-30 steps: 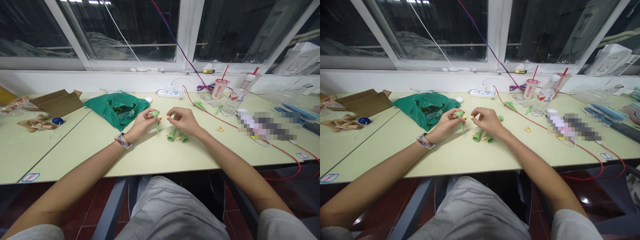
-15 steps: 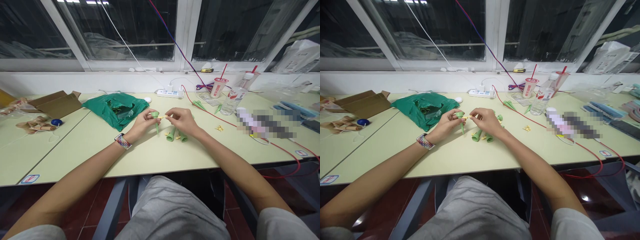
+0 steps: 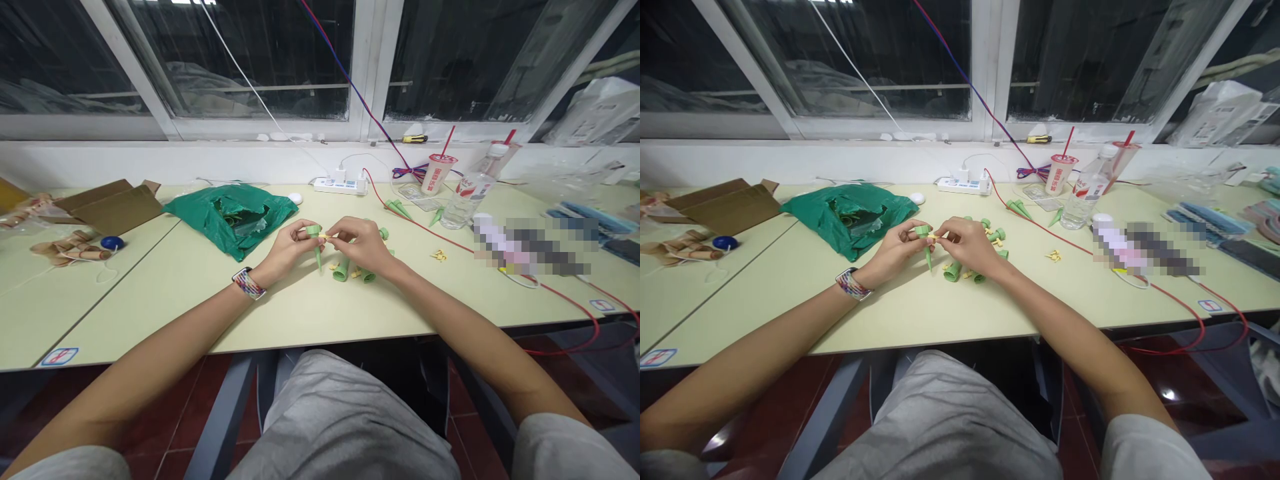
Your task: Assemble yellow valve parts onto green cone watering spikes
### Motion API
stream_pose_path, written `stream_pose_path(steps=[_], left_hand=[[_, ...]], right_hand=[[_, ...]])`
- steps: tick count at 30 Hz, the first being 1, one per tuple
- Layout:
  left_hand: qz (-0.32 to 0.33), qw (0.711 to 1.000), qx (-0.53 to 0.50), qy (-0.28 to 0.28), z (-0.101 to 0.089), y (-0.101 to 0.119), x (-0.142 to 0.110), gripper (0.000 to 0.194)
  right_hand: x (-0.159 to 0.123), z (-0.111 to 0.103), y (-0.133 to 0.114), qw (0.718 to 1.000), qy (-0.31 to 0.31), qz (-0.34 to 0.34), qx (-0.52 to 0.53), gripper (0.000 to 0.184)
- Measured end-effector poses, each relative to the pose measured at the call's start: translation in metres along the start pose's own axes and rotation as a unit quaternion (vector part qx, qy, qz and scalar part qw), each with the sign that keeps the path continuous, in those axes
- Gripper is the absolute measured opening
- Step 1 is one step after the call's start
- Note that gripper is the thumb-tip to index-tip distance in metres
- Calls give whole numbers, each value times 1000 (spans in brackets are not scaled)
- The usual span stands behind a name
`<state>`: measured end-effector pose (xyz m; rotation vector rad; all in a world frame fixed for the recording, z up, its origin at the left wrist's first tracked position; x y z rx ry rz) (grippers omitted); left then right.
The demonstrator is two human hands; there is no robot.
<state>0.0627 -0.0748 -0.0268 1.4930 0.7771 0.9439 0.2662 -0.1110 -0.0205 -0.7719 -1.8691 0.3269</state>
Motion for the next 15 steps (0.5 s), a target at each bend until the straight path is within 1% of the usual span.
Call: stream_pose_path(steps=[2, 4, 7, 10, 13, 15], left_hand=[[-1, 1000, -1, -1, 0, 0, 0, 36], [6, 1000, 8, 5, 0, 0, 0, 40], [40, 997, 54, 42, 1, 2, -1, 47], [91, 988, 100, 80, 4, 4, -5, 45], [124, 983, 110, 79, 8, 8, -8, 42], [124, 983, 110, 73, 10, 10, -10, 42]], right_hand=[[0, 0, -1, 1000, 6, 1, 0, 12], [-1, 0, -2, 999, 10, 32, 13, 17], [0, 1, -2, 989, 0, 106, 98, 30], [1, 3, -2, 968, -17, 167, 185, 41], [2, 5, 1, 959, -34, 190, 207, 49], [1, 5, 3, 961, -44, 190, 194, 53]])
Point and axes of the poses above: each hand's wrist, its own x-axis towards the middle knuckle, its own z-axis out of the palm, y = z × x, the point moved 1 cm from there along x, towards the middle knuckle, and after that the axes turned 8 degrees about -z, right-handed, at the moved point
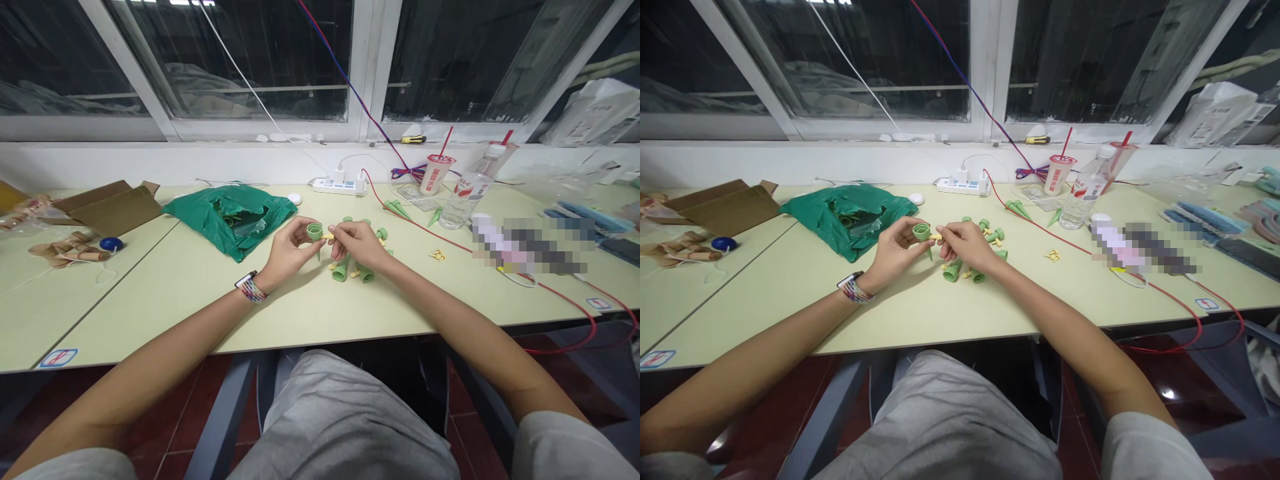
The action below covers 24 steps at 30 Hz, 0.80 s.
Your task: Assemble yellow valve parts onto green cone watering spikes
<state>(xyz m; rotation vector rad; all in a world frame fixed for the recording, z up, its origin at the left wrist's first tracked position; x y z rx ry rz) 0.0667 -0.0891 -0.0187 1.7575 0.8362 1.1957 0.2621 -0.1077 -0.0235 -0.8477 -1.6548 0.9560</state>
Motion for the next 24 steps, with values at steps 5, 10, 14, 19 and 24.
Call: stream_pose_path(steps=[5, 10, 14, 19, 24], left_hand=[[-32, 999, -10, -9, -1, -2, 2, 42], [-36, 999, -16, -6, -3, -6, 3, 43], [-32, 999, -3, -9, -3, -6, 3, 41], [-36, 999, -6, -13, -3, -7, 4, 42], [-40, 999, -8, -17, -3, -6, 3, 44]], right_hand=[[-4, -1, -4, 995, 19, -46, -81, 37], [-6, -4, -9, 986, 22, -109, -126, 20], [-6, -5, -7, 986, -13, -91, -139, 34], [-7, -7, -7, 979, 0, -98, -177, 37], [-6, -9, -12, 971, -22, -131, -198, 29]])
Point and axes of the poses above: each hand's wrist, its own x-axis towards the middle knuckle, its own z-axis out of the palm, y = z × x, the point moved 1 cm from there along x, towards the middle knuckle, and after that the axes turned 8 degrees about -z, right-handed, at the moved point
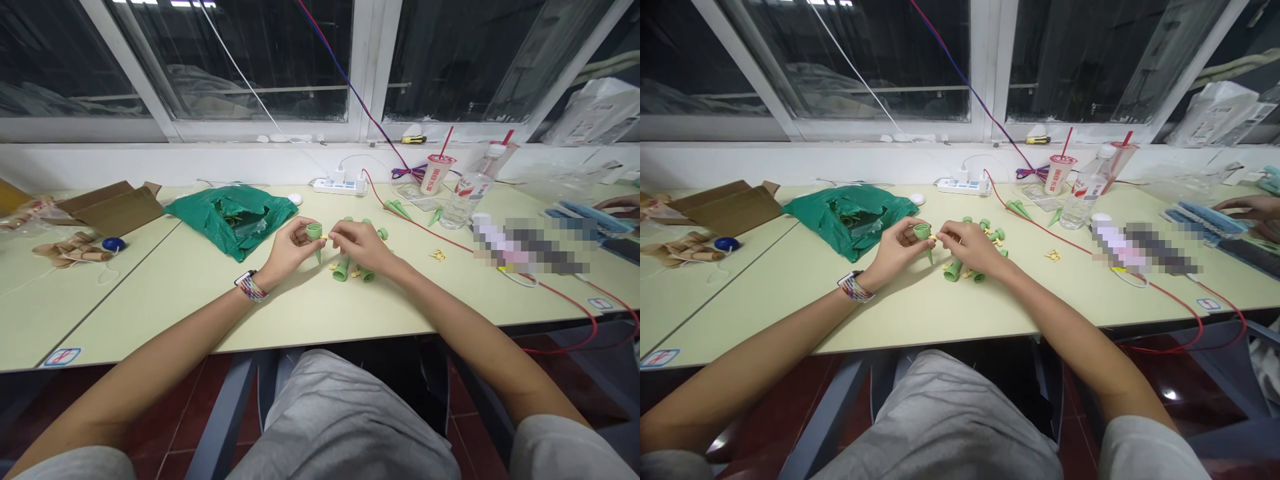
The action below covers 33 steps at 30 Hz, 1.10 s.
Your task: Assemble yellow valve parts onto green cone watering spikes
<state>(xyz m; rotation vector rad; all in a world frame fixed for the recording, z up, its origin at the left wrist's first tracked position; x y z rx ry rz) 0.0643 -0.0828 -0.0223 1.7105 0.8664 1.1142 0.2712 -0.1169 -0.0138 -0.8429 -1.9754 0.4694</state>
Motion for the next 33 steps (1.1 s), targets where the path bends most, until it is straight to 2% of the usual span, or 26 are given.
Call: stream_pose_path(steps=[3, 8, 13, 18, 20, 23, 25, 30, 31, 33], left_hand=[[1, 1000, 1, -14, 1, 0, -1, 45], [2, 1000, 14, -18, 3, 0, -2, 43], [48, 999, 26, -1, 3, 3, -2, 41], [-10, 999, -8, -50, 6, 1, -2, 45], [16, 1000, -4, -27, 9, 0, -4, 44], [114, 990, 67, 42, 11, 4, -9, 38], [138, 985, 93, 48, 10, 8, -9, 37], [18, 998, 16, -61, 5, 10, -3, 45], [14, 998, 15, -64, 4, 9, -3, 45], [50, 997, 40, -31, 5, 7, -5, 42]], right_hand=[[0, -1, 0, 1000, -17, 19, -15, 43], [0, -1, -1, 999, -32, -15, -35, 32], [-2, 1, 0, 997, -40, 57, 43, 46], [-1, 0, -5, 999, -22, -34, -33, 30], [0, 1, -5, 999, -22, -15, -21, 37], [-1, 4, -3, 993, -33, 78, 81, 47], [-2, 5, -3, 987, -39, 101, 119, 48], [-3, 4, -9, 999, -9, -33, -40, 33], [-2, 4, -10, 998, -7, -40, -47, 34], [-1, 6, -10, 1000, -15, -1, -2, 41]])
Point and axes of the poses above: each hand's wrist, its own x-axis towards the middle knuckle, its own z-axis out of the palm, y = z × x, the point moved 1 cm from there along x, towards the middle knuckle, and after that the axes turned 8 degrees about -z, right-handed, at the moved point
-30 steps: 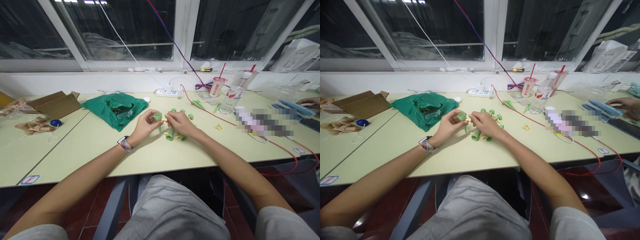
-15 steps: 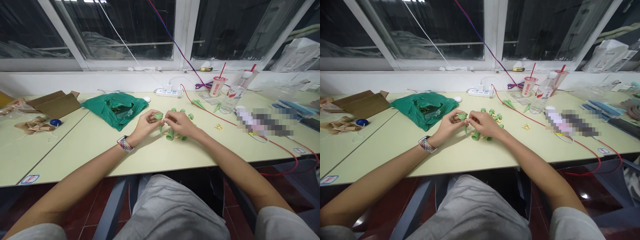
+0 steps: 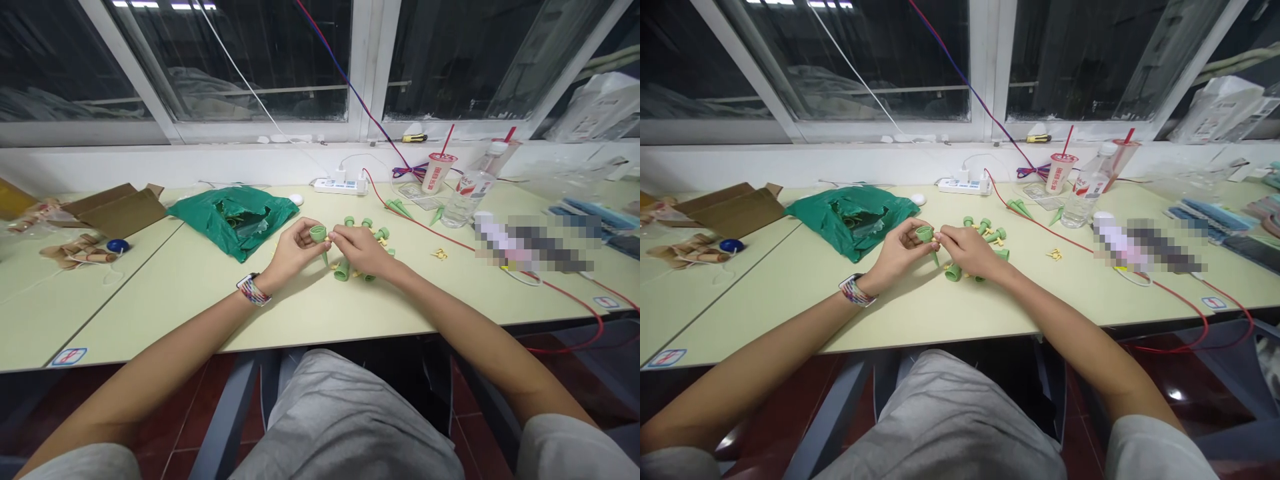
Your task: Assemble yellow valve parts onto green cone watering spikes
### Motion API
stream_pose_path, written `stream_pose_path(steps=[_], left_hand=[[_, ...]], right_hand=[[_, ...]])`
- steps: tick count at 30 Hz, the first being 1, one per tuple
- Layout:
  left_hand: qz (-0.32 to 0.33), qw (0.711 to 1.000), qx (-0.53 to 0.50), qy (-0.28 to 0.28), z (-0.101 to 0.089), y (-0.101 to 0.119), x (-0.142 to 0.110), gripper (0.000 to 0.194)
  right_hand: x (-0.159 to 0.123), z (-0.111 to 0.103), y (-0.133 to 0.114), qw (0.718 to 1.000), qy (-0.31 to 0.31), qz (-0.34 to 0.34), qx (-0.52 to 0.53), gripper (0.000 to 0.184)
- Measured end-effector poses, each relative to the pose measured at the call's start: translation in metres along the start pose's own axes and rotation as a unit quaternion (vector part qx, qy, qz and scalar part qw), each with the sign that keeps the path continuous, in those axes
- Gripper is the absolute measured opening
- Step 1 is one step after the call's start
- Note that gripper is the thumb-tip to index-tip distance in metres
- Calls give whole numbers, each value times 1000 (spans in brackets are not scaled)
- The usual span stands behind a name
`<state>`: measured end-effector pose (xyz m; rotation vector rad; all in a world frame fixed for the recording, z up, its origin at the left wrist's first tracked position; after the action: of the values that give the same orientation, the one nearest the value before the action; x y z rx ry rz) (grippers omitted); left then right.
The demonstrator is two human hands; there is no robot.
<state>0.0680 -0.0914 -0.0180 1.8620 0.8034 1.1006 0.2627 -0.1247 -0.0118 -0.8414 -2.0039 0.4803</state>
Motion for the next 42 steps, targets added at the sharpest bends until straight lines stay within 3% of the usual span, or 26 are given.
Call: stream_pose_path(steps=[2, 4, 6, 9, 11, 12, 14, 17, 22, 27, 30, 34, 40, 42], left_hand=[[65, 995, 53, 54, 1, 1, -3, 37], [106, 988, 81, 82, 1, 3, -5, 34], [83, 993, 63, 61, -2, 6, -3, 36], [-17, 999, -10, -32, -4, 6, 1, 42], [-45, 997, -27, -55, -4, 4, 2, 43], [-36, 998, -17, -41, -4, 2, 2, 42], [24, 999, 43, 22, -3, 1, -1, 38], [150, 968, 172, 101, -4, 1, -6, 30], [248, 930, 256, 93, -11, 3, -10, 23], [217, 933, 270, 98, -11, -2, -10, 24], [221, 929, 279, 103, -10, -5, -11, 24], [224, 934, 266, 86, -10, -4, -9, 23], [173, 964, 184, 83, -7, -2, -5, 25], [170, 966, 176, 83, -6, -2, -6, 26]], right_hand=[[0, 3, 0, 996, -21, 58, 68, 46], [-1, 4, 0, 996, -28, 61, 65, 47], [-2, 4, -1, 999, -8, 1, -38, 43], [-5, 3, -1, 977, 0, -85, -195, 35], [-6, 4, 1, 975, -15, -80, -205, 35], [-5, 5, 1, 981, -19, -62, -184, 36], [-5, 8, 2, 994, -16, -15, -111, 40], [-5, 12, -1, 999, -3, 15, -34, 45], [-9, 9, -2, 986, 8, -49, -160, 35], [-9, 8, 1, 988, 9, -69, -137, 34], [-6, 12, 2, 1000, 4, -1, -2, 41], [-4, 15, 2, 986, -18, 87, 144, 49], [-5, 6, -3, 997, 29, -29, -71, 32], [-5, 6, -3, 997, 22, -23, -63, 32]])
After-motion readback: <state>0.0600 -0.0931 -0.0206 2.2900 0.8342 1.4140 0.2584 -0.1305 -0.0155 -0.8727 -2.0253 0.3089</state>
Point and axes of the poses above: each hand's wrist, its own x-axis towards the middle knuckle, its own z-axis out of the palm, y = z × x, the point moved 1 cm from there along x, towards the middle knuckle, and after that the axes turned 8 degrees about -z, right-handed, at the moved point
